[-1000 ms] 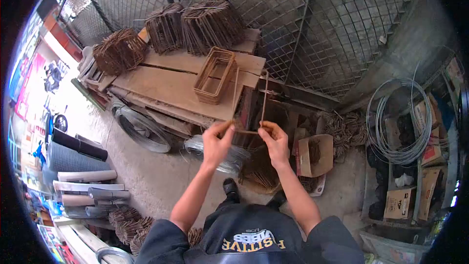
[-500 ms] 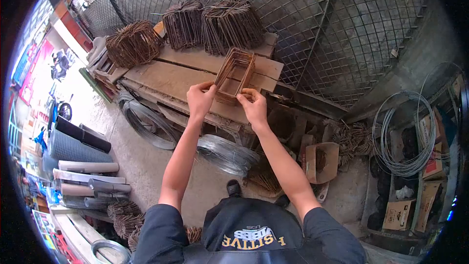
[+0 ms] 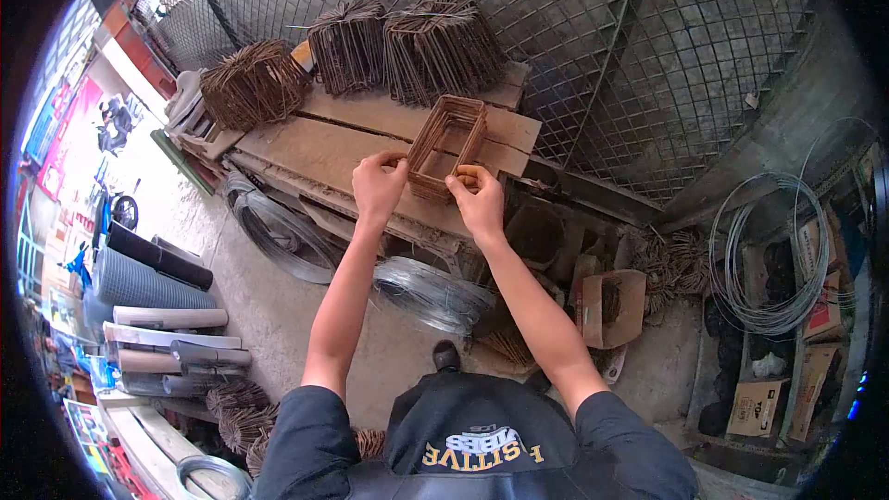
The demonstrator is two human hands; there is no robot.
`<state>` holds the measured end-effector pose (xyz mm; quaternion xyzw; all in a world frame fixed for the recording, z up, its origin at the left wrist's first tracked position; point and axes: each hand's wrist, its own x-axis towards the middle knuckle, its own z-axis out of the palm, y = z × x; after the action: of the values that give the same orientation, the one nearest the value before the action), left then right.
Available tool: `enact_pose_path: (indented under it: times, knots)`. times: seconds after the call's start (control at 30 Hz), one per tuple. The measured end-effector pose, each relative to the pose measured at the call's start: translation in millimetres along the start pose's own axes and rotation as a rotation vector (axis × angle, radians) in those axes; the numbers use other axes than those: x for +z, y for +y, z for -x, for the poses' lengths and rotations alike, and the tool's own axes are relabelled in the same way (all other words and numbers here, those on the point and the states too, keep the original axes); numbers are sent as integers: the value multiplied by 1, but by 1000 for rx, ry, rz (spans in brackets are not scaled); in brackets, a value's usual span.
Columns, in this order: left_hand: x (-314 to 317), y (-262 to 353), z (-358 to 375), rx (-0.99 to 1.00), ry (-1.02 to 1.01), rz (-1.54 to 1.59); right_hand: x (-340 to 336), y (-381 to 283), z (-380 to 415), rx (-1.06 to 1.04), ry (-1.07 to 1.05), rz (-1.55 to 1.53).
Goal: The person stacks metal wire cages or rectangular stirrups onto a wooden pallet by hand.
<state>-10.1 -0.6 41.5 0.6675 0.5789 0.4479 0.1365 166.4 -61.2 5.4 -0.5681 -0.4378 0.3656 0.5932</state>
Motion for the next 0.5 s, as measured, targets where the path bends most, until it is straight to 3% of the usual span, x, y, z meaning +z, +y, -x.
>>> enact_pose_path:
  times: [0.5]
  knots:
    - [8, -6, 5, -8, -13, -58, -31, 16, 21, -33, -75, 15]
